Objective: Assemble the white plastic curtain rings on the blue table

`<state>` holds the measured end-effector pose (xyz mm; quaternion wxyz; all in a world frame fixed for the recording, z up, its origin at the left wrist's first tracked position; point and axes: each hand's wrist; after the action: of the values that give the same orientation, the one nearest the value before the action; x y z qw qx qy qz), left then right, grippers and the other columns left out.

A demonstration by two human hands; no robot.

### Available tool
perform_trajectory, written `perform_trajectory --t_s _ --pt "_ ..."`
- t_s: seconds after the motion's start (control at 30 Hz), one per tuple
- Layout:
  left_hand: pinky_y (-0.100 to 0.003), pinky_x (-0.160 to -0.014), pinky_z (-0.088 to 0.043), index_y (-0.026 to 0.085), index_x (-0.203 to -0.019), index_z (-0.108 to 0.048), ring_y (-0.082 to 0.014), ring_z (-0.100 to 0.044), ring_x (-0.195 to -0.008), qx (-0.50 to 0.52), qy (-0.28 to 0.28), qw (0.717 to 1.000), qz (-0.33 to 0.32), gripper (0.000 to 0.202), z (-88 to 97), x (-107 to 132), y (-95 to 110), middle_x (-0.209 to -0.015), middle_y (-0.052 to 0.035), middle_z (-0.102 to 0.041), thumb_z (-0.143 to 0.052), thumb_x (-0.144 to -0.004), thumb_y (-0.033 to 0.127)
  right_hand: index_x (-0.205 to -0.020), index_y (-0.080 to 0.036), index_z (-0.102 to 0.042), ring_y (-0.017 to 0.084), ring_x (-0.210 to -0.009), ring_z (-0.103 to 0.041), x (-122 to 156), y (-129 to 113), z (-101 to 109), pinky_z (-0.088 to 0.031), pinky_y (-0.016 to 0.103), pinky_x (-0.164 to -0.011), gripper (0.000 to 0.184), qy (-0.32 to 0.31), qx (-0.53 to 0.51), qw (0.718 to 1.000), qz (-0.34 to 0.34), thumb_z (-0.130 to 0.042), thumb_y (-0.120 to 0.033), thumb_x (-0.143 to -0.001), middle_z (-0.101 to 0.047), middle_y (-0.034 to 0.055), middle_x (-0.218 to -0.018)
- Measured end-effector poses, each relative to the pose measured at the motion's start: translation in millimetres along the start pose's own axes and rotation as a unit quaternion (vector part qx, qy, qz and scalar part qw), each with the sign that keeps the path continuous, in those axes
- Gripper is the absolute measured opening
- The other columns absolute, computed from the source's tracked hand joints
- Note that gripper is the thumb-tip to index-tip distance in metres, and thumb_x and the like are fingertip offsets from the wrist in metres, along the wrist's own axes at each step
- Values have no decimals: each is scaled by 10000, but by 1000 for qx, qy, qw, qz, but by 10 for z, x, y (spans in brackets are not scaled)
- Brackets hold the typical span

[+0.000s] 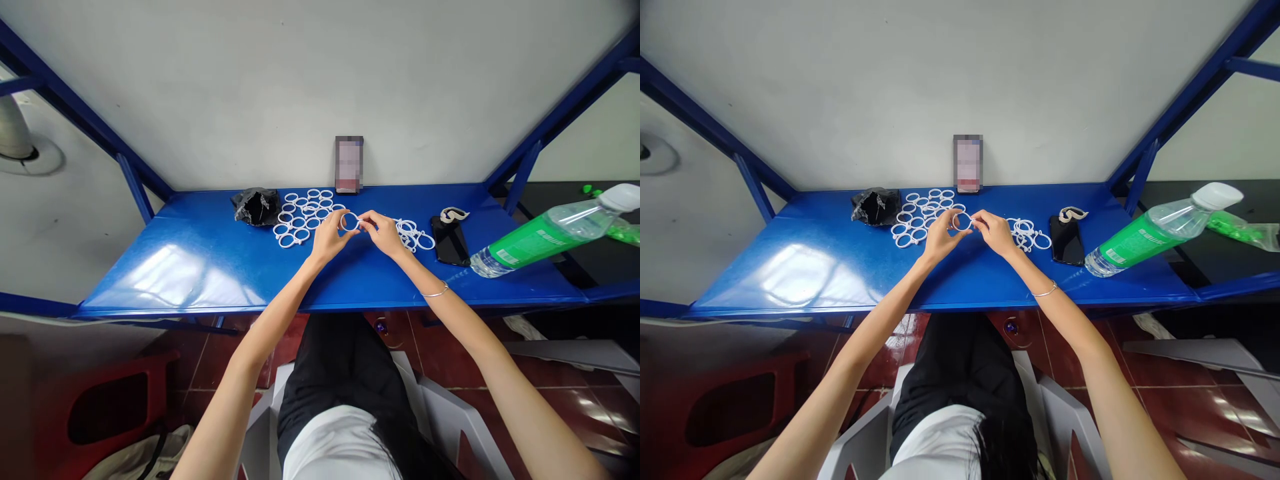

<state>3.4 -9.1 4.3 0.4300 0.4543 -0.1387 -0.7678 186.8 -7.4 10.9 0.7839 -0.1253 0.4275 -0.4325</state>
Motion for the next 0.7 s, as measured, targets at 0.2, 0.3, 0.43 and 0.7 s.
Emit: perform_trajectory --t_s 0.2,0.3,0.43,0.7 --pt "-233 -635 -451 205 -1160 -560 -121 -559 -678 0 -5 1000 16 417 4 -2 12 -805 8 -603 -696 -846 443 -924 -220 -633 199 -696 -661 -2 -15 14 -481 297 -672 195 -4 8 1000 1 -485 -335 -977 -695 30 -749" --pt "-227 -626 -434 204 -1133 -559 -111 -552 -645 1 -4 1000 24 425 16 -1 34 -784 19 -591 -693 -838 479 -935 -220 -630 201 -711 -672 1 -34 25 -487 296 -686 203 -9 4 1000 2 -472 -337 -983 -706 35 -774" --pt "-225 -611 -411 203 -1087 -557 -108 -552 -620 1 -1 1000 27 430 29 1 55 -748 32 -575 -697 -821 509 -941 -219 -629 202 -712 -677 5 -47 27 -490 296 -691 206 -13 3 1000 4 -467 -338 -985 -710 37 -781" --pt "-221 -572 -380 209 -1022 -544 -101 -516 -574 1 8 1000 25 440 24 7 48 -680 51 -535 -673 -811 573 -938 -229 -638 192 -664 -650 4 -35 15 -488 297 -668 254 -9 -2 1000 10 -453 -394 -991 -682 20 -716"
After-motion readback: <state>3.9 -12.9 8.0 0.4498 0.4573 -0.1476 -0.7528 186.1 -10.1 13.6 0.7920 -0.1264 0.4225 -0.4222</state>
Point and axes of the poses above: each hand's wrist, its own x-axis away from the middle knuckle, its own z-axis out of the back of the hand, y = z × x
